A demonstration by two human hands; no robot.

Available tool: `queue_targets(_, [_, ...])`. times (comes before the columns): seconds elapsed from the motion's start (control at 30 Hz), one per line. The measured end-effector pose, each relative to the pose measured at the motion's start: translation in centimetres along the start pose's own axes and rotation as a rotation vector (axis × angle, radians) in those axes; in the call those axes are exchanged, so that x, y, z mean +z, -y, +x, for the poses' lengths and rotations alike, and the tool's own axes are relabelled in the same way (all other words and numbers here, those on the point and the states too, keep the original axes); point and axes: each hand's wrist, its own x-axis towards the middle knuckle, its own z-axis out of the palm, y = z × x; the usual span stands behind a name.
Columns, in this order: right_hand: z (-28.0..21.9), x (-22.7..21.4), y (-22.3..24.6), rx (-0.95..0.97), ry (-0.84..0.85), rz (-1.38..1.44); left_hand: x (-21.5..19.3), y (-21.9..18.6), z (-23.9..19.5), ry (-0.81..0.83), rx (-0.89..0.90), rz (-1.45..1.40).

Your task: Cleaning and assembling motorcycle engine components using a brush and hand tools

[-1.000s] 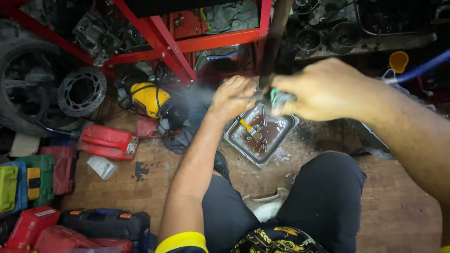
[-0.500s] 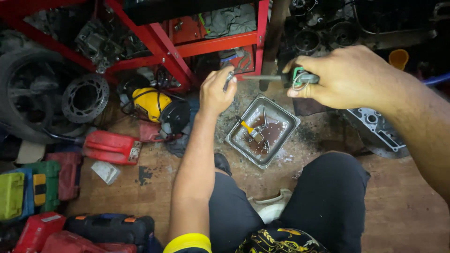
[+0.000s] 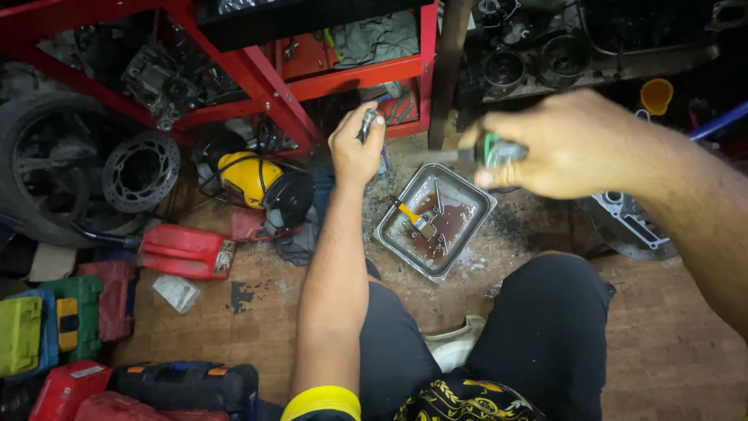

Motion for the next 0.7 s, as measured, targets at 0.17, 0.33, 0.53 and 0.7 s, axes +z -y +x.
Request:
queue_targets(0.17, [0.2, 0.6, -0.3, 0.017, -0.095, -0.072, 0.9, 0.5, -0.2, 0.021, -0.032, 0.006])
queue_targets(0.33, [0.4, 0.9, -0.5, -0.016, -0.076, -0.082, 0.6, 0.4, -0.1, 0.017, -0.061, -0.002])
queue_targets(0.53, [0.3, 0.2, -0.3, 0.009, -0.035, 0.015, 1.5, 2.6, -0.7, 0.036, -0.196, -0.032])
queue_targets(0.7, [0.9, 0.6, -0.4, 0.04, -0.156, -0.139, 2.9, 3.0, 0.2, -0.203, -0.88, -0.843])
